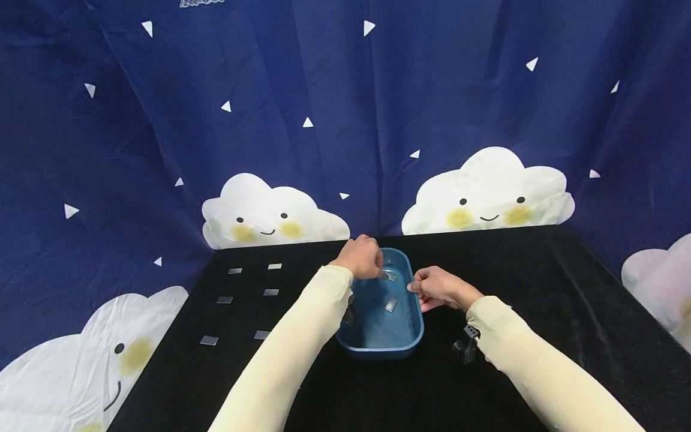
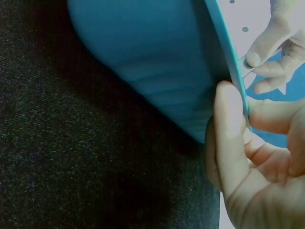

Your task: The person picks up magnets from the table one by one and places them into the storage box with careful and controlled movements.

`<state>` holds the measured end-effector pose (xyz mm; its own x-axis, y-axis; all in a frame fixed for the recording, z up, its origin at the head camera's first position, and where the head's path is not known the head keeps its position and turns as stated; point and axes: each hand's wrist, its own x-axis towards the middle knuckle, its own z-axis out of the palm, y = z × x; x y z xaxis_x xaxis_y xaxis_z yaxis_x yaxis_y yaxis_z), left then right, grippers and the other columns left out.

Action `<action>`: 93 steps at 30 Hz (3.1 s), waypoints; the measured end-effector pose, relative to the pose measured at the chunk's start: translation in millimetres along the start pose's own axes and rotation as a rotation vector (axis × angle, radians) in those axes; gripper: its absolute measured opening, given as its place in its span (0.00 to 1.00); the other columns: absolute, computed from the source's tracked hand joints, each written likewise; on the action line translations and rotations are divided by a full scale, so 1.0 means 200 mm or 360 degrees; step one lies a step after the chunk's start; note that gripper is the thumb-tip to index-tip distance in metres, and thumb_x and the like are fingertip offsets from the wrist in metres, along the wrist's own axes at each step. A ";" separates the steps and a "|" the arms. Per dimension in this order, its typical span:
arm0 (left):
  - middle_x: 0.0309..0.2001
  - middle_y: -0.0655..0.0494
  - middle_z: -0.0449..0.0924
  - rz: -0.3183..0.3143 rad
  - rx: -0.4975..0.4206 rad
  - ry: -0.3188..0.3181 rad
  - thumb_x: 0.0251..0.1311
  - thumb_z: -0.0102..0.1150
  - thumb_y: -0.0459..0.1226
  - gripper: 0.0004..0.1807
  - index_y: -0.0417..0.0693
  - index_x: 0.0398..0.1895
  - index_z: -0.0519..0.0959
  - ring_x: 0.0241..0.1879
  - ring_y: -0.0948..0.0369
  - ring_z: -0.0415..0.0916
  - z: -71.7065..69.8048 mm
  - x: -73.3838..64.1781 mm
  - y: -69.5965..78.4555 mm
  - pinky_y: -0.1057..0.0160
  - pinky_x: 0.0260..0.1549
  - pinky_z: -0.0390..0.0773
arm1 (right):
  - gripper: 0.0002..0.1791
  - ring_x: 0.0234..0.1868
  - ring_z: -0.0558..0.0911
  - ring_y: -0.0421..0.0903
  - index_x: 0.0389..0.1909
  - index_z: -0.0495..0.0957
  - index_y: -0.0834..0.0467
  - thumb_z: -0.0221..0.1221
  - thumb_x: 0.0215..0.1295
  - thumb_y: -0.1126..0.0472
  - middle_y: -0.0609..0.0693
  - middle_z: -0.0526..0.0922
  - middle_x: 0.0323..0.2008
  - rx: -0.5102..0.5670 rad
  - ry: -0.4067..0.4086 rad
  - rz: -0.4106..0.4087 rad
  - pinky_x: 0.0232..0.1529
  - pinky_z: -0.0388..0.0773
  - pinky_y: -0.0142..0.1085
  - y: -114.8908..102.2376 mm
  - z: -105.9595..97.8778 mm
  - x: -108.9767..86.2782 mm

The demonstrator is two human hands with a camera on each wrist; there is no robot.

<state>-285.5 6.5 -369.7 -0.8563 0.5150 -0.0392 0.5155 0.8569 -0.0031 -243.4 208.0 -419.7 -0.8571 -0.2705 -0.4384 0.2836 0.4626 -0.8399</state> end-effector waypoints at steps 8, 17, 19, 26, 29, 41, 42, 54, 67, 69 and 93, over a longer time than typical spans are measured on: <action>0.42 0.66 0.82 -0.0045 0.0015 -0.0016 0.58 0.66 0.44 0.05 0.62 0.25 0.86 0.50 0.62 0.72 0.00 0.00 -0.01 0.60 0.48 0.72 | 0.08 0.24 0.78 0.38 0.31 0.69 0.57 0.53 0.71 0.62 0.46 0.73 0.22 -0.0002 0.0005 -0.0050 0.27 0.82 0.31 -0.02 0.02 0.02; 0.41 0.67 0.82 -0.0033 0.0041 -0.0010 0.57 0.67 0.46 0.06 0.63 0.23 0.85 0.49 0.63 0.72 0.05 0.02 0.03 0.62 0.48 0.71 | 0.06 0.24 0.79 0.39 0.34 0.70 0.58 0.52 0.72 0.61 0.46 0.74 0.23 0.0022 -0.0001 -0.0019 0.28 0.83 0.31 0.02 0.01 -0.02; 0.42 0.67 0.82 -0.0043 0.0051 -0.0019 0.57 0.67 0.46 0.05 0.63 0.25 0.86 0.50 0.63 0.72 0.06 0.02 0.04 0.61 0.49 0.71 | 0.06 0.25 0.79 0.39 0.34 0.70 0.58 0.53 0.72 0.61 0.46 0.74 0.24 0.0030 0.0002 -0.0013 0.28 0.83 0.31 0.03 0.01 -0.02; 0.43 0.67 0.83 -0.0016 0.0046 -0.0034 0.56 0.68 0.46 0.02 0.64 0.29 0.88 0.51 0.63 0.72 0.05 0.03 0.05 0.61 0.50 0.72 | 0.07 0.25 0.79 0.39 0.33 0.69 0.58 0.52 0.72 0.62 0.46 0.73 0.22 0.0019 -0.0006 -0.0013 0.29 0.83 0.32 0.03 0.01 -0.02; 0.43 0.67 0.83 -0.0010 0.0042 -0.0037 0.56 0.68 0.46 0.01 0.65 0.30 0.88 0.52 0.63 0.72 0.04 0.05 0.05 0.60 0.51 0.72 | 0.07 0.25 0.79 0.39 0.33 0.69 0.58 0.52 0.72 0.62 0.46 0.74 0.23 0.0017 -0.0017 -0.0039 0.30 0.83 0.32 0.02 0.01 -0.01; 0.42 0.67 0.83 -0.0009 -0.0003 -0.0026 0.56 0.69 0.49 0.04 0.64 0.28 0.87 0.52 0.63 0.72 0.06 0.05 0.05 0.60 0.51 0.72 | 0.06 0.24 0.79 0.38 0.34 0.70 0.57 0.52 0.72 0.61 0.47 0.75 0.23 0.0030 -0.0018 -0.0015 0.29 0.83 0.31 0.02 0.00 0.00; 0.41 0.67 0.83 -0.0007 -0.0009 -0.0019 0.55 0.69 0.49 0.04 0.63 0.27 0.87 0.52 0.63 0.72 0.06 0.05 0.05 0.60 0.50 0.72 | 0.06 0.24 0.79 0.38 0.34 0.70 0.57 0.52 0.72 0.61 0.47 0.75 0.24 0.0029 -0.0016 -0.0013 0.29 0.83 0.31 0.02 0.00 0.00; 0.39 0.67 0.84 -0.0011 -0.0050 -0.0021 0.57 0.68 0.47 0.05 0.62 0.26 0.86 0.51 0.63 0.72 0.05 0.05 0.05 0.61 0.49 0.71 | 0.07 0.25 0.79 0.39 0.32 0.69 0.57 0.53 0.72 0.61 0.46 0.73 0.24 0.0019 0.0016 -0.0009 0.30 0.83 0.31 0.03 -0.01 -0.01; 0.38 0.64 0.84 -0.0102 -0.0034 -0.0008 0.55 0.68 0.44 0.04 0.60 0.24 0.85 0.48 0.60 0.73 0.04 0.00 -0.01 0.58 0.48 0.72 | 0.09 0.23 0.77 0.38 0.30 0.69 0.56 0.54 0.72 0.61 0.46 0.73 0.22 -0.0013 0.0003 -0.0057 0.26 0.81 0.29 -0.03 0.04 0.02; 0.38 0.64 0.83 -0.0087 -0.0045 -0.0005 0.55 0.68 0.44 0.05 0.59 0.24 0.85 0.47 0.60 0.73 0.03 0.00 0.00 0.58 0.48 0.72 | 0.09 0.23 0.77 0.38 0.30 0.69 0.56 0.53 0.72 0.61 0.46 0.73 0.22 -0.0018 0.0020 -0.0032 0.26 0.81 0.29 -0.03 0.03 0.02; 0.37 0.64 0.84 -0.0039 -0.0113 -0.0021 0.58 0.65 0.42 0.04 0.60 0.26 0.86 0.47 0.60 0.72 0.07 0.03 0.01 0.56 0.49 0.73 | 0.08 0.23 0.78 0.38 0.31 0.69 0.56 0.53 0.72 0.60 0.46 0.74 0.22 -0.0006 0.0034 0.0010 0.27 0.82 0.30 -0.01 0.01 -0.01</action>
<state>-289.4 10.0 -383.7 -0.8679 0.4940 -0.0529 0.4905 0.8689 0.0667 -240.9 205.1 -417.2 -0.8642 -0.2497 -0.4367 0.2874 0.4675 -0.8360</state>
